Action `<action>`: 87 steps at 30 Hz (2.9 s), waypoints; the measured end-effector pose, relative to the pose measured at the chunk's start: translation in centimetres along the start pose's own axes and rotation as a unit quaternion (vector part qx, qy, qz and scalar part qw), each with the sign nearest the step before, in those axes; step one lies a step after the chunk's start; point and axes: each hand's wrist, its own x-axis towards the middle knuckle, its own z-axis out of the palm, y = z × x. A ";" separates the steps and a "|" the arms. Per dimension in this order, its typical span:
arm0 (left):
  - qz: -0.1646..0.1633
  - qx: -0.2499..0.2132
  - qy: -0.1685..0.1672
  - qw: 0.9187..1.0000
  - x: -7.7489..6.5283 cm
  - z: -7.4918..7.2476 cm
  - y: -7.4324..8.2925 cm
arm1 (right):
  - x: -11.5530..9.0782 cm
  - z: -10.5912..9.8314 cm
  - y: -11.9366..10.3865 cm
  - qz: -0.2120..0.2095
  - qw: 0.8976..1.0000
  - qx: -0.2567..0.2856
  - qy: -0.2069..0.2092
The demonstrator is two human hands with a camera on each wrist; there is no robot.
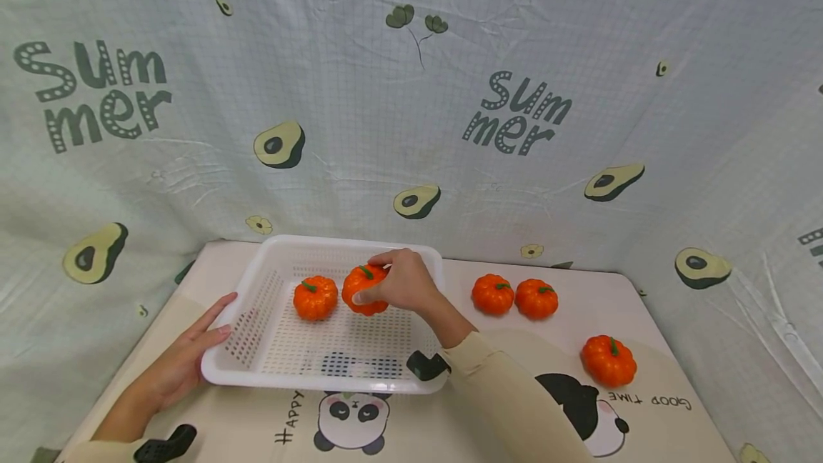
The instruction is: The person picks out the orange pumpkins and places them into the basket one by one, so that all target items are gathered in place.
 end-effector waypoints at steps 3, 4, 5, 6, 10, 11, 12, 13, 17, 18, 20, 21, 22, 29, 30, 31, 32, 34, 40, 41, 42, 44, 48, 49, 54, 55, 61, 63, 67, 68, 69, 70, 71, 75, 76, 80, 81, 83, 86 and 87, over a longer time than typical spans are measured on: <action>-0.001 -0.002 0.000 1.000 0.0 0.0 0.0 | 0.3 0.2 0.1 0.004 1.000 -0.001 0.000; -0.001 -0.001 0.001 1.000 0.0 0.0 0.0 | 0.4 0.3 0.1 0.006 1.000 -0.001 0.000; -0.002 -0.001 0.001 1.000 0.0 0.0 0.0 | 0.5 0.4 0.2 0.007 1.000 -0.001 0.001; -0.003 0.000 0.001 1.000 0.0 0.0 0.0 | 0.6 0.4 0.3 0.008 1.000 0.000 0.002; -0.005 0.002 0.003 1.000 0.0 0.1 0.1 | 0.9 0.7 0.5 0.010 1.000 0.003 0.008; -0.006 0.001 0.004 1.000 0.0 0.1 0.1 | 1.1 0.8 0.6 0.009 1.000 0.003 0.009; -0.006 0.000 0.005 1.000 0.0 0.1 0.1 | 1.2 0.9 0.7 0.010 1.000 0.005 0.010; -0.006 -0.001 0.005 1.000 0.0 0.1 0.1 | 1.2 0.9 0.6 0.011 1.000 0.006 0.010; -0.008 -0.005 0.005 1.000 0.1 0.1 0.0 | 1.5 1.2 0.6 0.017 1.000 0.013 0.011; -0.008 -0.005 0.005 1.000 0.1 0.1 0.0 | 1.5 1.3 0.6 0.019 1.000 0.014 0.011; -0.008 -0.005 0.005 1.000 0.1 0.1 0.0 | 1.6 1.5 0.6 0.024 1.000 0.016 0.011; -0.008 -0.005 0.004 1.000 0.1 0.1 0.0 | 1.7 1.6 0.6 0.027 0.999 0.017 0.012; -0.007 -0.004 0.003 1.000 0.2 0.1 0.0 | 1.7 1.7 0.6 0.029 0.999 0.016 0.012; -0.006 -0.003 0.009 1.000 0.1 0.2 0.0 | 2.4 2.4 0.8 0.038 0.999 0.021 0.017; -0.006 -0.003 0.009 1.000 0.1 0.1 0.0 | 2.5 2.5 0.8 0.039 0.999 0.021 0.018; -0.007 -0.002 0.009 1.000 0.1 0.2 0.0 | 2.6 2.5 0.8 0.042 0.999 0.019 0.019; -0.007 -0.001 0.008 1.000 0.1 0.2 0.0 | 2.6 2.6 0.8 0.044 0.999 0.017 0.020; -0.007 -0.002 0.008 1.000 0.1 0.2 -0.1 | 2.7 2.7 0.8 0.048 0.999 0.013 0.020; -0.005 0.002 0.008 1.000 0.1 0.1 0.0 | 2.9 3.0 0.9 0.046 0.999 0.009 0.022; -0.003 0.004 0.007 1.000 0.0 0.1 0.0 | 3.0 3.0 0.9 0.046 0.999 0.009 0.022; -0.003 0.006 0.007 1.000 0.1 0.1 -0.1 | 3.0 3.1 0.9 0.047 0.999 0.008 0.022; -0.001 0.008 0.007 1.000 0.1 0.0 -0.1 | 3.1 3.2 1.0 0.049 0.998 0.008 0.023; 0.001 0.010 0.006 1.000 0.1 0.1 -0.1 | 3.1 3.3 1.0 0.055 0.998 0.011 0.023; 0.001 0.010 0.006 1.000 0.1 0.1 -0.1 | 3.1 3.3 1.1 0.056 0.998 0.011 0.023; -0.001 0.010 0.008 1.000 0.1 0.1 -0.1 | 3.2 3.3 1.3 0.053 0.998 0.006 0.024; -0.002 0.010 0.008 1.000 0.1 0.1 -0.1 | 3.3 3.3 1.3 0.052 0.998 0.005 0.024; -0.001 0.011 0.008 1.000 0.0 0.1 -0.1 | 3.5 3.4 1.5 0.050 0.998 0.002 0.025; 0.000 0.010 0.007 1.000 0.0 0.1 0.0 | 3.6 3.5 1.5 0.050 0.998 0.000 0.025; 0.001 0.009 0.010 1.000 0.0 0.2 0.0 | 3.8 3.6 1.6 0.047 0.999 -0.006 0.023; 0.001 0.009 0.011 1.000 0.0 0.2 -0.1 | 3.8 3.6 1.6 0.047 0.999 -0.008 0.022; 0.002 0.010 0.012 1.000 0.0 0.2 -0.1 | 3.8 3.6 1.6 0.047 0.999 -0.009 0.021; 0.003 0.010 0.012 1.000 0.0 0.1 -0.1 | 3.8 3.6 1.6 0.047 0.999 -0.008 0.020; 0.004 0.010 0.012 1.000 0.0 0.1 -0.1 | 3.8 3.6 1.6 0.047 0.999 -0.011 0.019; 0.008 0.011 0.010 1.000 0.0 0.1 -0.1 | 3.9 3.6 1.5 0.052 0.998 -0.010 0.014; 0.008 0.010 0.010 1.000 0.1 0.1 -0.1 | 3.9 3.6 1.5 0.054 0.998 -0.010 0.013; 0.013 0.012 0.009 1.000 0.0 0.1 -0.1 | 4.1 3.7 1.7 0.058 0.998 -0.008 0.010; 0.012 0.012 0.010 1.000 0.0 0.1 0.0 | 4.1 3.7 1.8 0.058 0.998 -0.008 0.009; 0.012 0.013 0.010 1.000 -0.1 0.1 0.1 | 4.2 3.8 1.9 0.059 0.998 -0.006 0.008; 0.009 0.012 0.010 1.000 -0.1 0.2 0.1 | 4.3 4.0 2.0 0.066 0.998 -0.003 0.006; 0.009 0.012 0.010 1.000 -0.1 0.2 0.1 | 4.3 4.0 2.1 0.069 0.998 -0.002 0.005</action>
